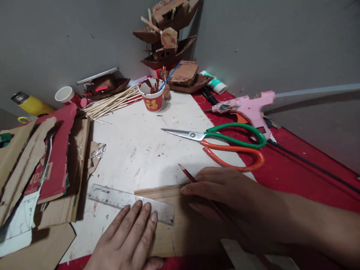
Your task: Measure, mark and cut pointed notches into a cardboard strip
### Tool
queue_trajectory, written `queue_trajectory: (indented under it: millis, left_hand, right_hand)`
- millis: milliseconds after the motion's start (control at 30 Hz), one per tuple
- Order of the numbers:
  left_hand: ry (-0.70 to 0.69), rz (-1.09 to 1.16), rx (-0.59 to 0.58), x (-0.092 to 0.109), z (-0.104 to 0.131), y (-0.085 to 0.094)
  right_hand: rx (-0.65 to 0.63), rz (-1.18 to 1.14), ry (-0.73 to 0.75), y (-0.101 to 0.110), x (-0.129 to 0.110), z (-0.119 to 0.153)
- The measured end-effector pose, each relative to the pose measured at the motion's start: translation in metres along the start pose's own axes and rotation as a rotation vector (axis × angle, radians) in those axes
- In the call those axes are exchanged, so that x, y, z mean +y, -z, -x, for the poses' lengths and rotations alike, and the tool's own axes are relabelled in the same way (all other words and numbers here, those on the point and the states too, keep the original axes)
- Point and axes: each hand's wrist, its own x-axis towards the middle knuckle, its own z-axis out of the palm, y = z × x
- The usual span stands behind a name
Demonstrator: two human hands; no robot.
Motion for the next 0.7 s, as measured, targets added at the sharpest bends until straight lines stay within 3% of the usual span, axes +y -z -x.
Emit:
queue_trajectory:
  millis: [700]
  left_hand:
    - [-0.016,-0.004,-0.048,-0.0043,0.0016,-0.0002]
  right_hand:
    - [-0.018,-0.017,-0.009,-0.0076,0.0043,0.0013]
